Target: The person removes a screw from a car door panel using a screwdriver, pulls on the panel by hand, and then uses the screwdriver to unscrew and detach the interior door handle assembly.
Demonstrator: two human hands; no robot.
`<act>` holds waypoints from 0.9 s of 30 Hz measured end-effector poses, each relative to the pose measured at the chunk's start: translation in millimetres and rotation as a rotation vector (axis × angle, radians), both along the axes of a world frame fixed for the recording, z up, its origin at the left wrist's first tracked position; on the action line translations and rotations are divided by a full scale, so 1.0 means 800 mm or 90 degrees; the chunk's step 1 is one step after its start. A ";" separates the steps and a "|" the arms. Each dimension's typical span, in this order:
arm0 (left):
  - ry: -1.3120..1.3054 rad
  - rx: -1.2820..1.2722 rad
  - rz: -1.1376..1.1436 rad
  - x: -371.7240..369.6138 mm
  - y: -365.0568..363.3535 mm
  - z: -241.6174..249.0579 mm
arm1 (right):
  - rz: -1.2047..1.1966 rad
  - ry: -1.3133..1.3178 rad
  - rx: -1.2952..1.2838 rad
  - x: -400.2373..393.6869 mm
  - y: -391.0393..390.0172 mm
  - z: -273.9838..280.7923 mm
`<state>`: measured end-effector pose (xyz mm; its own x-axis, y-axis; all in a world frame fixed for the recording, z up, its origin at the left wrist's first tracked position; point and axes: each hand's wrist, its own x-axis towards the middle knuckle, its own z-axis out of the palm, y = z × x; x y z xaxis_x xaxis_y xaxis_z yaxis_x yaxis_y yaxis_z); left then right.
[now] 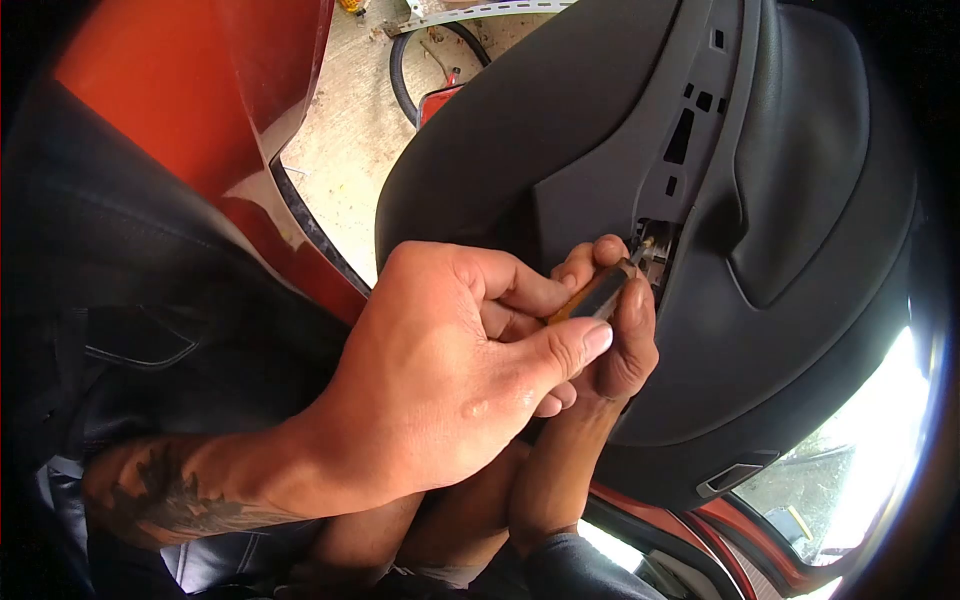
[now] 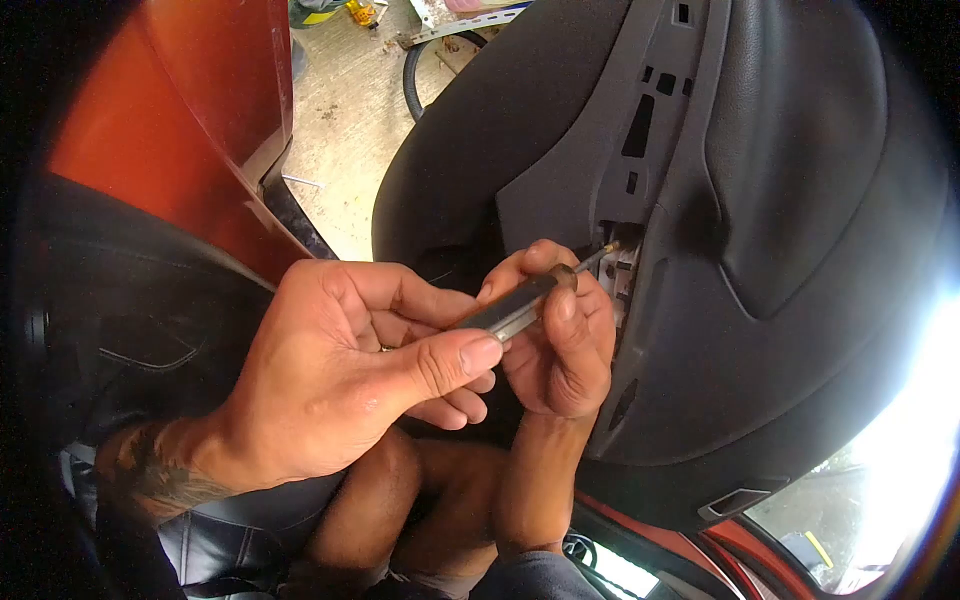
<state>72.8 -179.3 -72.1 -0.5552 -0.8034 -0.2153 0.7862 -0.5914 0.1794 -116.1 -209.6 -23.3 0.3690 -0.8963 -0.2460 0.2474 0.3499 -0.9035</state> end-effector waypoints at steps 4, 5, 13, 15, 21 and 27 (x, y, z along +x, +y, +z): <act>-0.113 -0.092 0.098 -0.006 0.004 -0.008 | -0.043 0.125 -0.014 0.014 0.004 0.009; -0.209 -0.148 0.110 -0.002 0.004 -0.005 | -0.093 0.201 0.018 0.013 0.007 0.016; -0.445 -0.369 0.382 -0.022 0.011 -0.017 | -0.125 0.266 0.063 0.010 0.005 0.020; -0.379 -0.319 0.385 -0.029 0.012 -0.014 | -0.115 0.165 0.048 0.013 -0.002 0.017; -0.025 0.006 -0.055 0.009 -0.005 0.008 | -0.031 0.058 0.061 -0.003 -0.009 0.013; -0.150 -0.133 0.143 -0.011 0.008 -0.005 | -0.071 0.087 -0.017 0.012 -0.001 0.004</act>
<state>64.4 -173.0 -75.9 -0.3148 -0.9396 -0.1345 0.8150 -0.3402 0.4691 -106.7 -210.4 -19.9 0.2321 -0.9367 -0.2623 0.1580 0.3023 -0.9400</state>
